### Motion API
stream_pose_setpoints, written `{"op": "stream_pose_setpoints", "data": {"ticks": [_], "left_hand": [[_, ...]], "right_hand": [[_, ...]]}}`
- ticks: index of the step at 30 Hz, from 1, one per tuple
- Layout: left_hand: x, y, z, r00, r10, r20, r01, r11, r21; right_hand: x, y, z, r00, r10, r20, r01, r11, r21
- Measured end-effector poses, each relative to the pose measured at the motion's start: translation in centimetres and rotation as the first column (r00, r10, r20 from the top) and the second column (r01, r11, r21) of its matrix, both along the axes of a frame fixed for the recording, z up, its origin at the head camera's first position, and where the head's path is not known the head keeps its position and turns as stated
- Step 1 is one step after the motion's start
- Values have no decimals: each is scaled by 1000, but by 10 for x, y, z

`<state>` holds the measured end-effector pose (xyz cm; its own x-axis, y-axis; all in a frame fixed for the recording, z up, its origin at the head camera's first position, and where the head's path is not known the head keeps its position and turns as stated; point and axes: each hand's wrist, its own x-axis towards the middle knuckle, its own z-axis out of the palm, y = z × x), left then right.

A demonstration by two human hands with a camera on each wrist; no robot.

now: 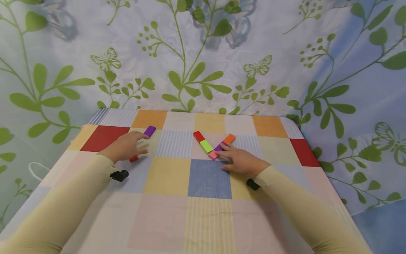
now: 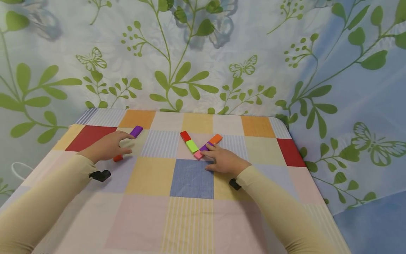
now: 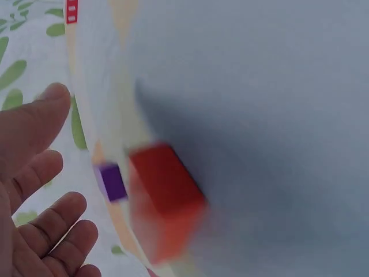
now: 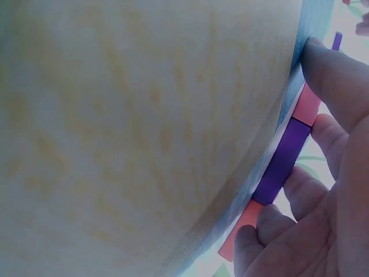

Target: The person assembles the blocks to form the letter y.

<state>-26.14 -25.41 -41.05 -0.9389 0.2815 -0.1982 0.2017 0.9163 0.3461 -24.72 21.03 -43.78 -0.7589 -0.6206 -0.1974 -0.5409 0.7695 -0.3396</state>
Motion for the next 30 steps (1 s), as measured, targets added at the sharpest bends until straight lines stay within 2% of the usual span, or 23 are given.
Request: {"op": "stream_pose_setpoints", "data": {"ticks": [5,9,13,23,30], "left_hand": [[14,-19,-1,1000,16,5,-16,1000,21],[21,-32,-7,1000,22,16,-23,1000,10],[25,-41,-15,997,55,52,-56,998,19],[31,-42,-23,989,131,68,-136,988,67],[35,-42,-24,988,142,62,-147,986,80]], "right_hand": [[0,2,2,1000,-15,8,15,1000,7],[0,2,2,1000,-23,4,23,1000,18],[1,1,1,1000,-18,0,18,1000,13],[0,-1,0,1000,-16,10,16,1000,7],[-1,0,0,1000,-21,17,21,1000,12]]}}
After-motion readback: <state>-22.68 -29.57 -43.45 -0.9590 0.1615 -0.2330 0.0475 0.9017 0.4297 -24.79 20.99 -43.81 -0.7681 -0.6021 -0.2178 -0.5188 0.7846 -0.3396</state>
